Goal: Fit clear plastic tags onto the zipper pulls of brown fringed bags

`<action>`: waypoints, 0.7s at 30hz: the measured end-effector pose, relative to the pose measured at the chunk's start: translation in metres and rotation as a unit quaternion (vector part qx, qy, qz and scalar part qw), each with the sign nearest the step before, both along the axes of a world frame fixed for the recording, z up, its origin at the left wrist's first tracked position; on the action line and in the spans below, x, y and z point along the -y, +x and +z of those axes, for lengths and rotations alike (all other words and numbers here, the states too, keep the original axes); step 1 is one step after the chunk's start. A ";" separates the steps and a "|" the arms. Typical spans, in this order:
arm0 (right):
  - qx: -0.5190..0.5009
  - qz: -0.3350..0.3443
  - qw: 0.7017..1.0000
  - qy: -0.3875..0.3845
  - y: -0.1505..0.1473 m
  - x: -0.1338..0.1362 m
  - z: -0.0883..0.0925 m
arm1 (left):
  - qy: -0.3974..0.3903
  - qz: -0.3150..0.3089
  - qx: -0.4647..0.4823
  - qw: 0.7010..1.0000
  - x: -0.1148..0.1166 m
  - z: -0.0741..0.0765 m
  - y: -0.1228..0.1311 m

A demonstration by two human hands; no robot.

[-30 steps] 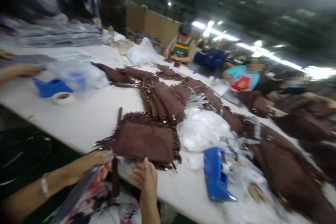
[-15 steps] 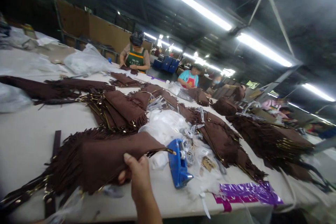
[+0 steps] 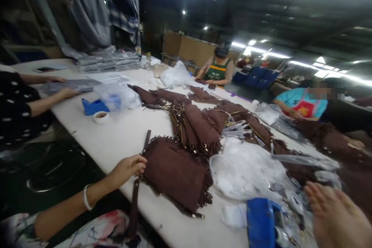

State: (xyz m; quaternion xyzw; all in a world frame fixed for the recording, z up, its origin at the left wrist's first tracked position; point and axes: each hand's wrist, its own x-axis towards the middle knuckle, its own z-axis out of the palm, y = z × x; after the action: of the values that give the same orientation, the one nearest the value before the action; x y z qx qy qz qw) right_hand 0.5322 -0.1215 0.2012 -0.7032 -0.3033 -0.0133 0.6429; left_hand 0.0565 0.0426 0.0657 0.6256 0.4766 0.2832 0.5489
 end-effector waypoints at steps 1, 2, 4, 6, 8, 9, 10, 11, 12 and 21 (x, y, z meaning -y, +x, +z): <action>-0.027 0.008 1.000 -0.002 -0.015 -0.005 -0.023 | 0.068 0.012 -0.054 0.996 -0.003 -0.006 -0.007; -0.072 0.067 0.994 -0.057 -0.039 -0.011 -0.047 | 0.126 0.010 -0.107 0.986 -0.005 -0.011 -0.013; -0.053 0.178 0.963 -0.195 -0.106 -0.024 -0.094 | 0.189 -0.020 -0.185 0.964 -0.005 -0.019 -0.022; 0.058 0.283 0.927 -0.240 -0.182 -0.036 -0.135 | 0.223 -0.050 -0.245 0.942 -0.001 -0.025 -0.026; 0.190 0.347 0.884 -0.249 -0.245 -0.049 -0.164 | 0.260 -0.060 -0.307 0.914 0.004 -0.031 -0.026; 0.261 0.345 0.865 -0.256 -0.267 -0.054 -0.174 | 0.277 -0.061 -0.334 0.899 0.005 -0.034 -0.025; 0.330 0.333 0.841 -0.268 -0.283 -0.060 -0.183 | 0.287 -0.058 -0.352 0.889 0.005 -0.037 -0.024; 0.392 0.317 0.818 -0.278 -0.292 -0.064 -0.189 | 0.289 -0.055 -0.358 0.886 0.004 -0.039 -0.023; 0.442 0.301 0.795 -0.287 -0.295 -0.068 -0.192 | 0.290 -0.056 -0.358 0.886 0.002 -0.040 -0.023; 0.420 0.267 0.832 -0.243 -0.282 -0.065 -0.168 | 0.288 -0.006 -0.220 0.932 0.010 -0.016 -0.030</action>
State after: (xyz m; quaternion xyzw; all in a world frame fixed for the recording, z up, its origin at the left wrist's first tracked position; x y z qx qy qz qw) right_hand 0.2504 -0.0567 0.0332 -0.6547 -0.7140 -0.0609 0.2405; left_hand 0.0267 0.0321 0.0500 0.8060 0.4802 0.2602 0.2283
